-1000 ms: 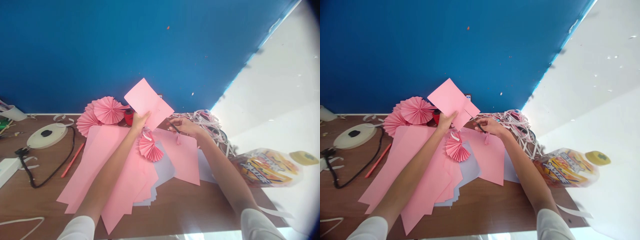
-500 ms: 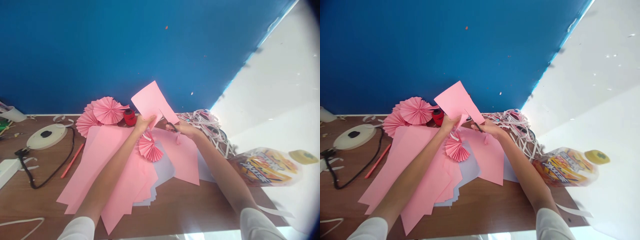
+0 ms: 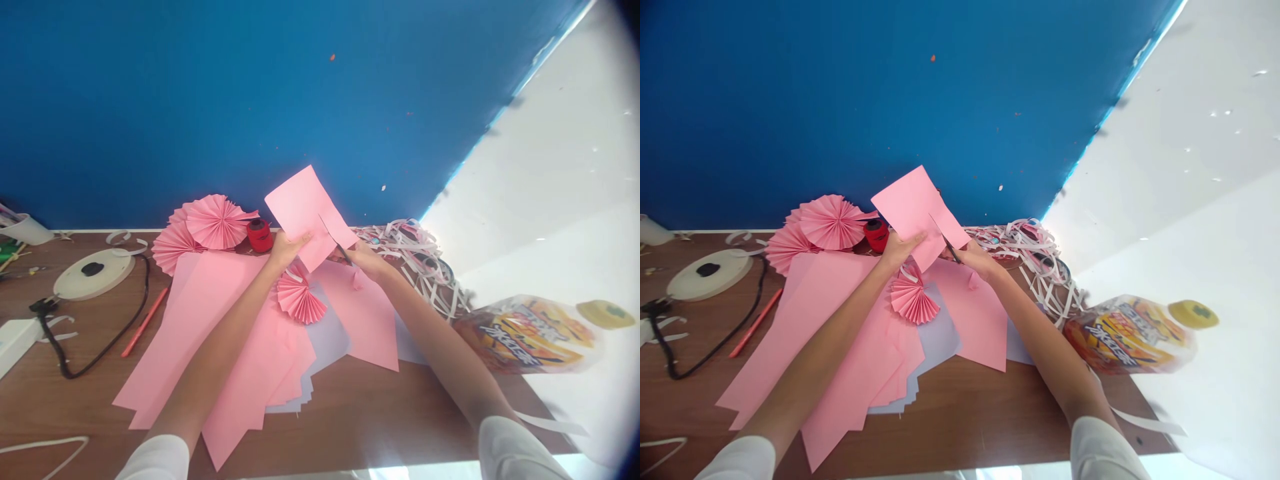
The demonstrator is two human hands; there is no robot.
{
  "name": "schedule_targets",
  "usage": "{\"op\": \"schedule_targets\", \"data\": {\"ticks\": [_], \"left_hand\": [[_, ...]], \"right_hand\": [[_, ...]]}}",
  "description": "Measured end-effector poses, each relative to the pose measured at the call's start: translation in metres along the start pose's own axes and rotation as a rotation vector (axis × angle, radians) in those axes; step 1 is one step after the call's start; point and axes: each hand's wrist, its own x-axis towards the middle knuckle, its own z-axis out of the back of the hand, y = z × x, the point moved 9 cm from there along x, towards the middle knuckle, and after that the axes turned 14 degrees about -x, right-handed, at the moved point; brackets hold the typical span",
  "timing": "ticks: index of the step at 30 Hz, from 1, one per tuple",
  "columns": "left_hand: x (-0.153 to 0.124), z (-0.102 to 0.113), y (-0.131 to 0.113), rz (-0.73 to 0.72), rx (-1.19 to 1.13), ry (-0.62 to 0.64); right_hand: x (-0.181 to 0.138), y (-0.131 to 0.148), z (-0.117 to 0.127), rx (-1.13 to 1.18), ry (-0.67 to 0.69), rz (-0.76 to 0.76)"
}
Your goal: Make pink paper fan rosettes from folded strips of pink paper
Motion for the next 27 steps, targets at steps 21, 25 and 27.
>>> {"op": "schedule_targets", "data": {"ticks": [21, 25, 27], "left_hand": [[0.003, 0.011, 0.005, 0.047, -0.106, -0.032], [0.006, 0.019, 0.007, 0.088, -0.171, -0.101], [0.009, 0.023, 0.006, 0.091, -0.205, -0.109]], "right_hand": [[0.004, 0.001, 0.003, -0.040, -0.084, 0.155], [0.002, 0.003, 0.003, -0.027, -0.085, 0.158], [0.002, 0.002, 0.003, -0.029, -0.092, 0.161]]}}
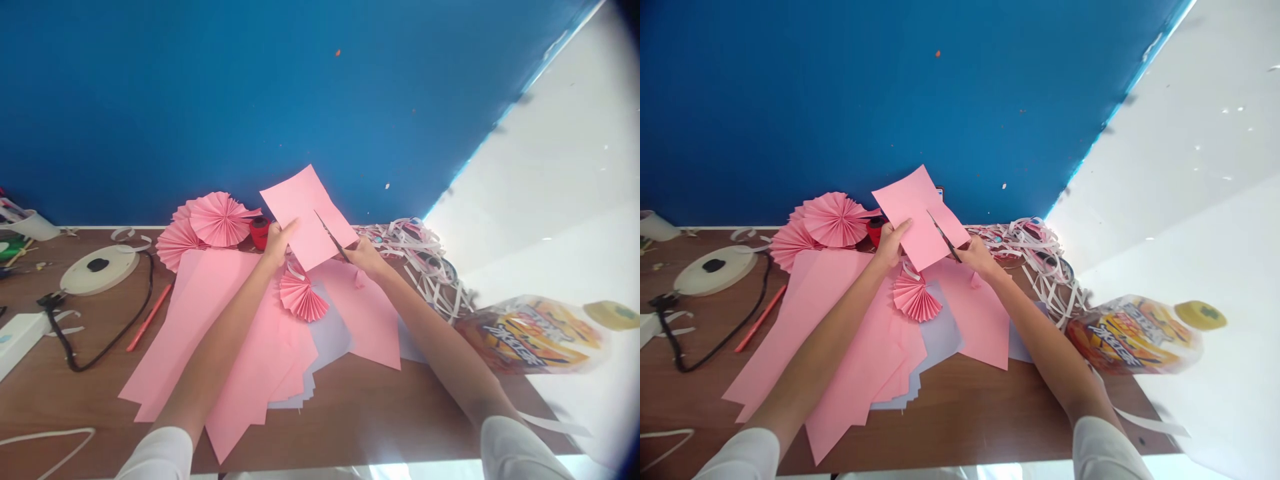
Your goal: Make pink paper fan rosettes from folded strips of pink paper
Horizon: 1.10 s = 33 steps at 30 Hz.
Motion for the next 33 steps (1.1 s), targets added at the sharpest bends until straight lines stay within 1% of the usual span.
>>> {"op": "schedule_targets", "data": {"ticks": [4, 9, 14, 18, 24, 28, 33], "left_hand": [[0.004, 0.004, -0.003, -0.012, -0.039, -0.005], [0.003, 0.004, -0.005, -0.043, -0.012, -0.015], [0.002, 0.004, -0.002, -0.047, 0.031, 0.010], [-0.001, -0.003, 0.004, -0.012, 0.100, 0.083], [-0.010, -0.019, 0.011, 0.031, 0.133, 0.180], [-0.014, -0.023, 0.019, 0.085, 0.110, 0.179], [-0.015, -0.022, 0.022, 0.120, 0.078, 0.156]], "right_hand": [[0.001, -0.007, -0.001, -0.032, 0.002, -0.032], [0.003, -0.022, 0.002, -0.064, -0.024, -0.136], [0.003, -0.024, 0.002, -0.072, -0.034, -0.171], [0.002, -0.018, 0.000, 0.015, -0.046, -0.146], [0.000, -0.012, -0.008, 0.072, 0.041, -0.142], [0.000, -0.009, -0.004, 0.107, -0.011, -0.102], [0.003, -0.016, -0.007, 0.150, -0.014, -0.068]]}}
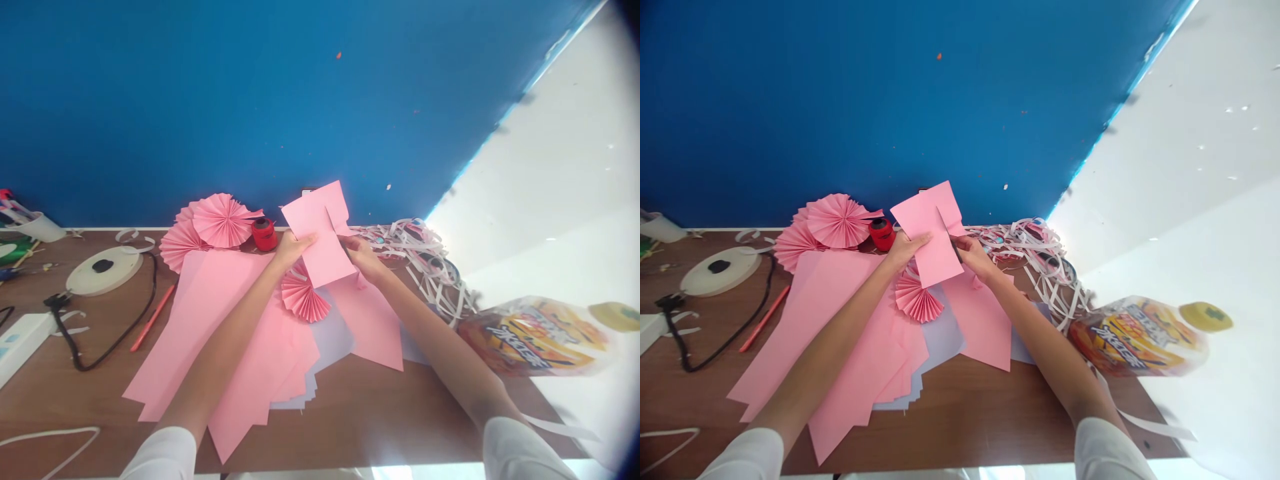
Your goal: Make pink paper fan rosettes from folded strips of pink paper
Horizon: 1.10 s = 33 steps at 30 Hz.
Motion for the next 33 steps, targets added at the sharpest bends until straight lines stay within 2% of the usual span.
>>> {"op": "schedule_targets", "data": {"ticks": [11, 17, 21, 28, 33], "left_hand": [[0.000, 0.000, -0.007, 0.002, -0.016, 0.021], [0.002, 0.007, -0.023, -0.142, -0.037, -0.055], [0.003, 0.010, -0.023, -0.163, 0.031, -0.068], [0.003, 0.011, -0.020, -0.133, 0.046, -0.063], [-0.001, 0.003, -0.007, -0.006, 0.080, 0.007]], "right_hand": [[0.004, -0.003, 0.000, -0.009, -0.010, 0.118], [0.003, -0.004, 0.000, -0.078, -0.048, 0.120], [0.003, -0.005, 0.000, -0.110, -0.065, 0.102], [-0.001, -0.002, -0.007, -0.096, -0.019, 0.057], [-0.002, 0.004, -0.006, -0.036, -0.036, 0.051]]}}
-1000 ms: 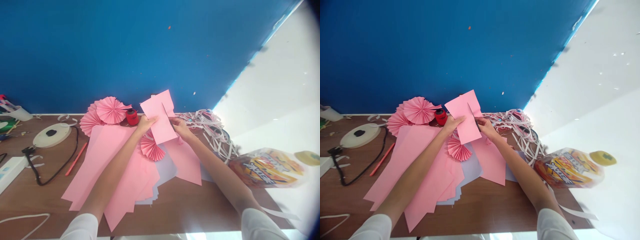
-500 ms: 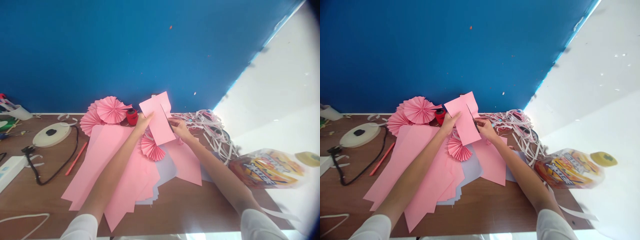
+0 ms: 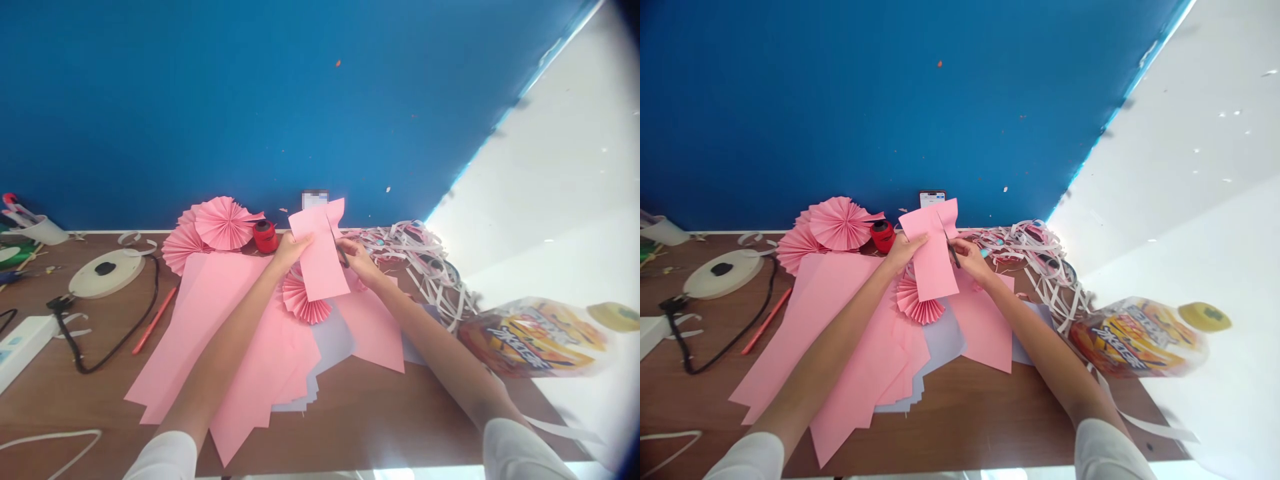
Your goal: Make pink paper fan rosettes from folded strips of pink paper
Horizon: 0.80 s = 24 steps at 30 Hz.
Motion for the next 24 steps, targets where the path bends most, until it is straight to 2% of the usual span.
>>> {"op": "schedule_targets", "data": {"ticks": [5, 10, 16, 20, 22, 24], "left_hand": [[-0.007, -0.019, 0.006, 0.067, 0.024, 0.145], [-0.008, -0.022, 0.005, 0.072, 0.043, 0.176], [-0.006, -0.016, 0.002, 0.109, 0.032, 0.204], [-0.008, -0.008, 0.001, 0.240, 0.082, 0.256], [-0.010, 0.000, -0.007, 0.275, 0.104, 0.271], [-0.010, 0.014, -0.025, 0.247, 0.106, 0.230]], "right_hand": [[0.001, 0.001, 0.004, 0.028, -0.010, 0.009], [0.000, -0.001, 0.005, 0.028, -0.024, 0.019], [0.002, -0.009, 0.002, 0.054, -0.030, 0.041], [0.002, -0.011, -0.003, 0.026, 0.004, 0.025], [0.000, -0.008, -0.006, -0.005, 0.035, 0.016], [-0.001, -0.002, -0.006, -0.027, 0.053, 0.023]]}}
